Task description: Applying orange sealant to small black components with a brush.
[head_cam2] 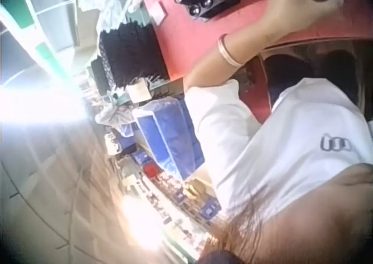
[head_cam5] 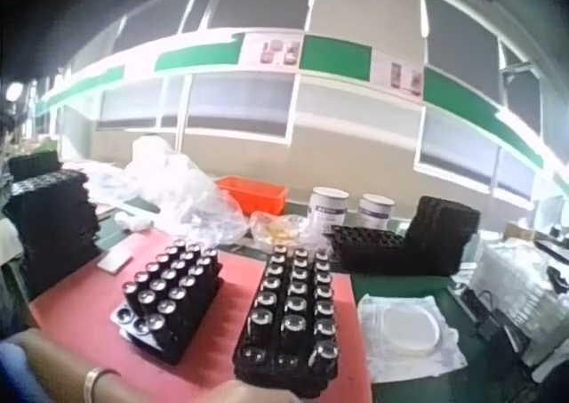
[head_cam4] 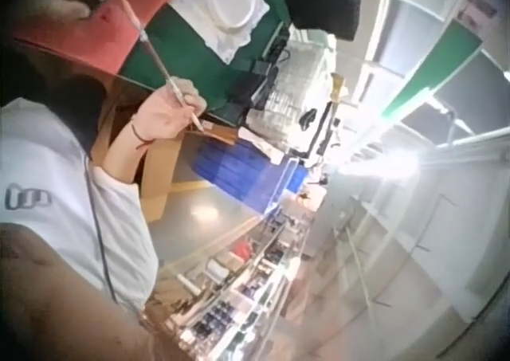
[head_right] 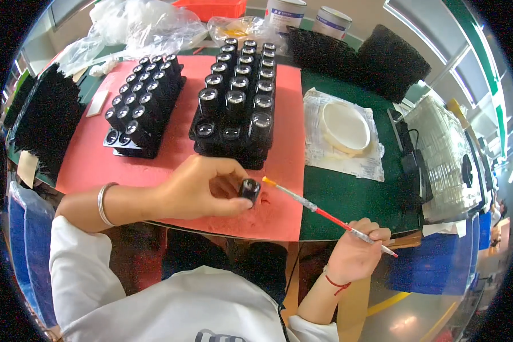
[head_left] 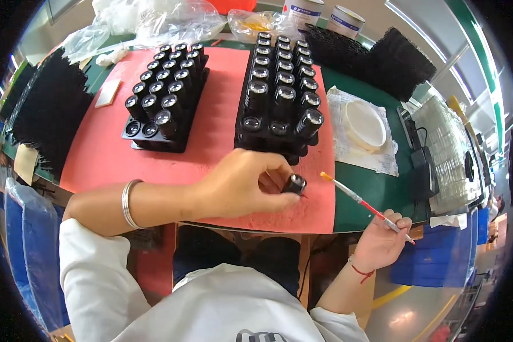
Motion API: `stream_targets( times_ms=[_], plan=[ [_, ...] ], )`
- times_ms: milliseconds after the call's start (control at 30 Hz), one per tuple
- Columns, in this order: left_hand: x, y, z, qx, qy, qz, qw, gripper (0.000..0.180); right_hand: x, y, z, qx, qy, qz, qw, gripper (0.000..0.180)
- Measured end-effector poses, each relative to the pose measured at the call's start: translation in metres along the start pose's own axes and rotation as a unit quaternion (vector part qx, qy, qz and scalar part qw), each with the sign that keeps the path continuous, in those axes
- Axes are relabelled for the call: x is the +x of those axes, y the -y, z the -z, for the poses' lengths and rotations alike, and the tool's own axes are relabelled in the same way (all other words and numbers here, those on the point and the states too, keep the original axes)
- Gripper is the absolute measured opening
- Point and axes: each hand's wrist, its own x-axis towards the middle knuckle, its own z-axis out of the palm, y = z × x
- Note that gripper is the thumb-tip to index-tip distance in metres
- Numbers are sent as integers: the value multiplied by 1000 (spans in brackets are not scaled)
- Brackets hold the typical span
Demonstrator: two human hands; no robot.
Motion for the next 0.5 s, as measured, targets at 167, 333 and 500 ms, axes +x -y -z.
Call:
stream_targets(
  times_ms=[167, 333, 500],
  plan=[
    [4, 5, 7, -41, -8, 43, 998, 28, -1, -3, 1, -93, -7, 8, 996, 18],
    [4, 5, 10, -62, 13, 61, 996, 25, -2, -4, 1, -125, 4, 20, 992, 19],
    [4, 5, 11, -64, 9, 59, 996, 24, -3, -3, 2, -127, 45, 13, 991, 17]
  ],
)
